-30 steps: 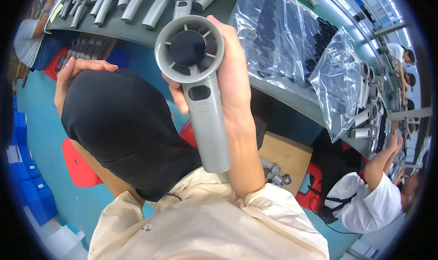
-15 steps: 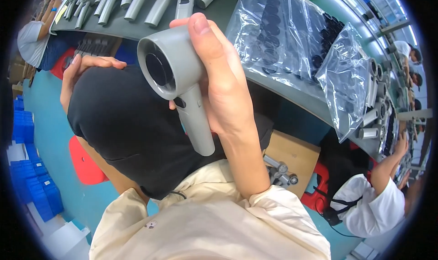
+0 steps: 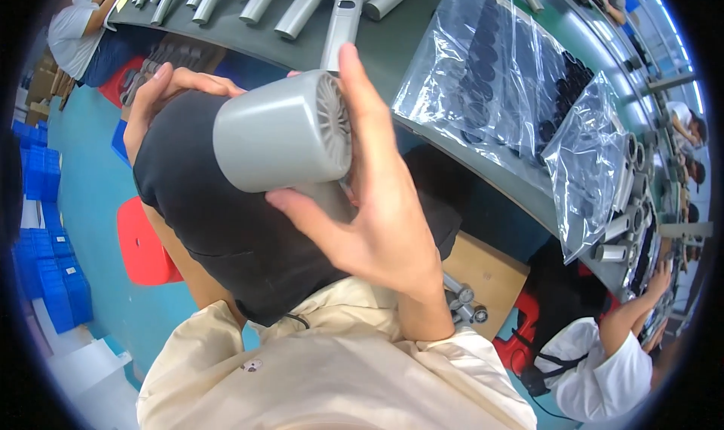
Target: The person assembles components of a hair dryer by hand, combining internal components with a hair dryer housing to create an assembled hair dryer.
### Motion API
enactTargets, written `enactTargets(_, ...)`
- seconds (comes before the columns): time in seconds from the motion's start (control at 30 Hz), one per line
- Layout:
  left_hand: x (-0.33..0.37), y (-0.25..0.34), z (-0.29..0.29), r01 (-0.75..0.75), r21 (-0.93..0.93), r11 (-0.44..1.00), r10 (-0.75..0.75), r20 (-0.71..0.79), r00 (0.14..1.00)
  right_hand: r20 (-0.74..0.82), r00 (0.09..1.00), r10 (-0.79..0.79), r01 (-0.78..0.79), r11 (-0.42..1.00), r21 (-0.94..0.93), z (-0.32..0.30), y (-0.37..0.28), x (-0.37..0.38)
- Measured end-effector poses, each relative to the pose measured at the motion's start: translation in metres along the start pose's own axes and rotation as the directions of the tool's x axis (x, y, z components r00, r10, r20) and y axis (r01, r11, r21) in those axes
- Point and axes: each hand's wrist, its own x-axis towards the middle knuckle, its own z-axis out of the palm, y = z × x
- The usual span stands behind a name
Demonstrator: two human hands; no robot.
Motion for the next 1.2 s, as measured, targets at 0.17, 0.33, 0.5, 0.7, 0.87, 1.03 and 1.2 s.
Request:
enactTargets(0.17, -0.001, 0.001, 0.008, 0.008, 0.128, 0.992, 0.0, -0.065, 0.998, -0.078, 0.993, 0.091, -0.097, 0.992, -0.078, -0.003, 0.001, 0.0)
enactTargets(0.33, 0.001, -0.002, 0.002, 0.006, 0.061, 0.998, -0.005, -0.019, 1.0, -0.163, 0.97, 0.18, -0.208, 0.962, -0.176, -0.005, -0.002, -0.015)
enactTargets(0.5, -0.001, 0.003, 0.003, 0.028, 0.103, 0.994, -0.027, -0.011, 1.0, -0.047, 0.977, 0.209, -0.212, 0.906, -0.368, -0.015, 0.003, -0.021)
enactTargets(0.7, 0.001, -0.003, 0.003, -0.012, 0.1, 0.995, 0.015, -0.03, 0.999, 0.194, 0.971, 0.141, -0.048, 0.906, -0.421, -0.017, 0.012, -0.018)
enactTargets(0.87, -0.001, -0.004, -0.002, -0.016, 0.078, 0.997, 0.018, -0.016, 1.0, -0.106, 0.988, 0.114, -0.14, 0.945, -0.295, -0.011, -0.003, -0.011)
enactTargets(1.03, 0.0, 0.001, -0.003, 0.015, 0.09, 0.996, -0.014, -0.012, 1.0, -0.081, 0.986, -0.146, 0.101, 0.908, -0.407, -0.013, 0.003, -0.001)
enactTargets(1.2, 0.005, 0.004, 0.016, 0.058, -0.008, 0.998, -0.059, -0.04, 0.997, -0.149, 0.965, 0.215, -0.261, 0.804, -0.535, -0.027, -0.03, -0.002)
